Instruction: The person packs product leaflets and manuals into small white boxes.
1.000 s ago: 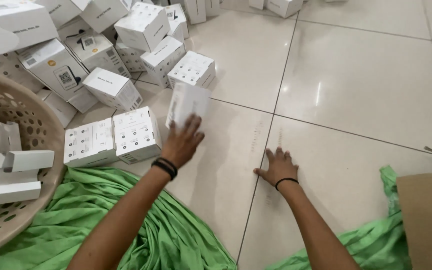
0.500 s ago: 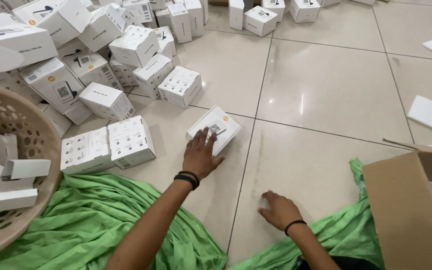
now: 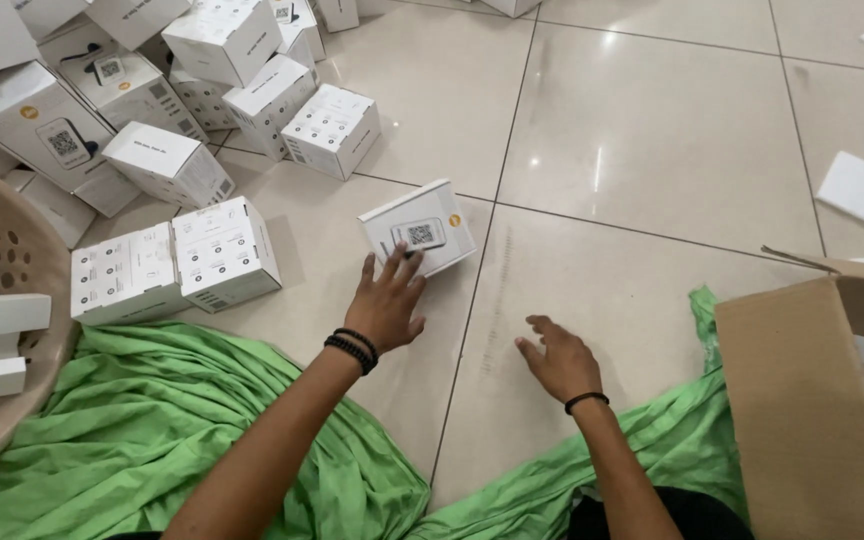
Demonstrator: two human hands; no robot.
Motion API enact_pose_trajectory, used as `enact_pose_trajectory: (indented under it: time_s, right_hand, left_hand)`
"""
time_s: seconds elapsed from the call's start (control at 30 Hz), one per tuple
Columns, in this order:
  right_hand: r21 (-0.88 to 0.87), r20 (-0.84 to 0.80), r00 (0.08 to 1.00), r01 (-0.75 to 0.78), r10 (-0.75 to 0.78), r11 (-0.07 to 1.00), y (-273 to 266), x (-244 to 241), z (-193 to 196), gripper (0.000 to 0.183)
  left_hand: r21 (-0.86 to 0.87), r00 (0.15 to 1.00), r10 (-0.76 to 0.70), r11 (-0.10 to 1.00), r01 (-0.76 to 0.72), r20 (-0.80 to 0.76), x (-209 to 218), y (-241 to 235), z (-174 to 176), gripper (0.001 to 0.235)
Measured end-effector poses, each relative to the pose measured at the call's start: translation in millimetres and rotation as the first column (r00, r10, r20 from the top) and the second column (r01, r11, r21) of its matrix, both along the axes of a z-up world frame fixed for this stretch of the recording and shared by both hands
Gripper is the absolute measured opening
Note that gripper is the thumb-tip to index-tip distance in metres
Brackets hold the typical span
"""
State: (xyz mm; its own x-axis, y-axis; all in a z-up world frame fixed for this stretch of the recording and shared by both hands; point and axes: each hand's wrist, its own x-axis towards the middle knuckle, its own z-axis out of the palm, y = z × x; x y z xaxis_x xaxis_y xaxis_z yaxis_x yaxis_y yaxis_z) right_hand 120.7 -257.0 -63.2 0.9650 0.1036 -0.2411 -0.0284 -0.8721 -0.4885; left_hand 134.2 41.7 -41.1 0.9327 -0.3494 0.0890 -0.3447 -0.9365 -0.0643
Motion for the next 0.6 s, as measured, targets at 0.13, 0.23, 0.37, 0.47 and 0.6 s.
enact_pose_trajectory:
  time_s: [0.13, 0.23, 0.37, 0.47, 0.6]
  right_hand:
    - [0.161, 0.139, 0.99, -0.019, -0.004, 0.987, 4, 2, -12, 0.055]
    - [0.314, 0.069, 0.996, 0.027, -0.051, 0.949, 14, 0, -5, 0.066]
    - [0.325, 0.02, 1.0, 0.008, -0.015, 0.946, 20, -2, 1, 0.084]
    - [0.357, -0.017, 1.0, 0.011, -0.006, 0.934, 16, 1, 4, 0.091]
    - [0.407, -0.052, 0.998, 0.041, -0.022, 0.913, 10, 3, 12, 0.091]
  left_hand:
    - [-0.089, 0.998, -0.065, 0.994, 0.066, 0.015, -23, 26, -49, 0.05]
    - [-0.196, 0.978, 0.034, 0.981, 0.007, 0.204, -31, 19, -16, 0.055]
    - [-0.337, 0.945, 0.204, 0.935, -0.111, 0.257, -6, 1, 17, 0.105]
    - [-0.387, 0.956, 0.292, 0.886, -0.257, 0.033, 23, 13, -27, 0.099]
    - [-0.353, 0.966, 0.222, 0.921, -0.164, 0.132, 20, 13, 1, 0.075]
